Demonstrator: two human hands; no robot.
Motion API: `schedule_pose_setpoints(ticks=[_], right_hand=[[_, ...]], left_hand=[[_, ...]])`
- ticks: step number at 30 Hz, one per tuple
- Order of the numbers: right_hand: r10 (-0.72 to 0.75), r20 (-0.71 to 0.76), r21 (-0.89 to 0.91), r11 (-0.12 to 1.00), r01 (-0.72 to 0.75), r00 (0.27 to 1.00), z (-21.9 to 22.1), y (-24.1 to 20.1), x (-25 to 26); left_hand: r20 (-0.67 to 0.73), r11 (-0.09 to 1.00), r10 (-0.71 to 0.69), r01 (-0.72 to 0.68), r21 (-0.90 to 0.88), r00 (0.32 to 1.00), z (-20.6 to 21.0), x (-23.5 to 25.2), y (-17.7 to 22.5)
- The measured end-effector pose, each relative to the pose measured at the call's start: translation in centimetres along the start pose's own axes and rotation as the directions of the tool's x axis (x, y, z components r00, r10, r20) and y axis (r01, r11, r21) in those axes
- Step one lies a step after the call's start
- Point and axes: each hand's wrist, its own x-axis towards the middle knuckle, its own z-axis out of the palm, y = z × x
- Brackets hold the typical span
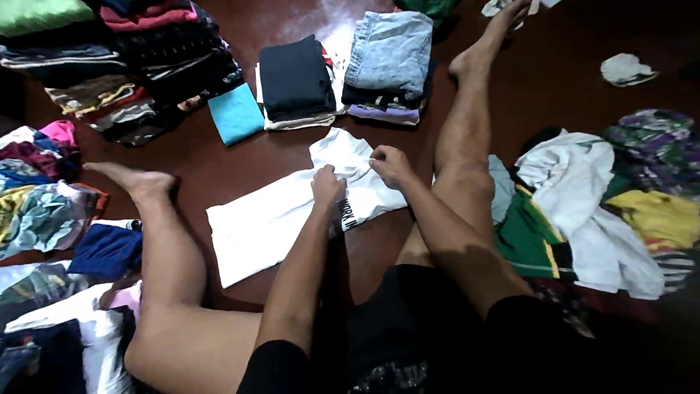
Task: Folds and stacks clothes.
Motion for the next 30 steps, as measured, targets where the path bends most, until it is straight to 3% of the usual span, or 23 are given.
schedule_pose_setpoints(ticks=[5, 9, 13, 15, 17, 20, 22, 25, 27, 29, 30], right_hand=[[0.068, 0.077, 0.225, 0.971, -0.084, 0.995, 0.6, 0.2, 0.9], [0.027, 0.132, 0.388, 0.918, -0.077, 0.991, 1.9, 1.1, 1.6], [-0.024, 0.083, 0.373, 0.928, -0.009, 0.996, 1.2, 0.6, 0.8], [-0.066, 0.085, 0.317, 0.948, 0.036, 0.994, 0.1, 0.0, -0.1], [-0.147, 0.125, 0.183, 0.975, 0.122, 0.981, -1.2, -0.2, -1.0], [-0.216, 0.282, -0.155, 0.951, 0.267, 0.935, -3.0, 0.9, -1.9], [-0.195, 0.345, -0.284, 0.91, 0.301, 0.918, -3.6, 1.4, -2.5], [-0.263, 0.307, -0.259, 0.902, 0.346, 0.915, -4.2, 0.6, -3.4], [-0.304, 0.349, -0.183, 0.906, 0.383, 0.886, -3.9, -0.2, -3.8], [-0.211, 0.466, -0.232, 0.908, 0.349, 0.859, -2.9, -0.8, -4.0], [-0.163, 0.514, -0.28, 0.896, 0.344, 0.842, -2.3, -0.8, -4.0]], left_hand=[[0.038, 0.99, -0.004, 0.01, -0.141, 0.999, -1.1, 0.6, 0.2], [0.069, 0.943, 0.024, 0.0, -0.332, 0.997, -1.4, 0.3, -0.7], [0.035, 0.856, 0.147, -0.109, -0.505, 0.989, -1.7, 0.9, -2.4], [-0.068, 0.878, 0.253, -0.258, -0.404, 0.965, -2.0, 0.0, -2.5], [-0.177, 0.87, 0.448, -0.473, -0.142, 0.877, -2.0, -1.6, -2.7], [-0.09, 0.727, 0.675, -0.639, 0.251, 0.732, -0.6, -4.3, -3.9], [-0.011, 0.655, 0.722, -0.677, 0.336, 0.692, 0.7, -5.6, -5.6], [-0.034, 0.665, 0.716, -0.667, 0.336, 0.697, 2.3, -7.6, -6.7], [0.047, 0.712, 0.642, -0.618, 0.332, 0.765, 3.3, -8.4, -6.9], [0.203, 0.769, 0.524, -0.562, 0.305, 0.827, 3.5, -8.4, -6.9], [0.201, 0.789, 0.508, -0.546, 0.282, 0.838, 3.4, -8.4, -6.9]])
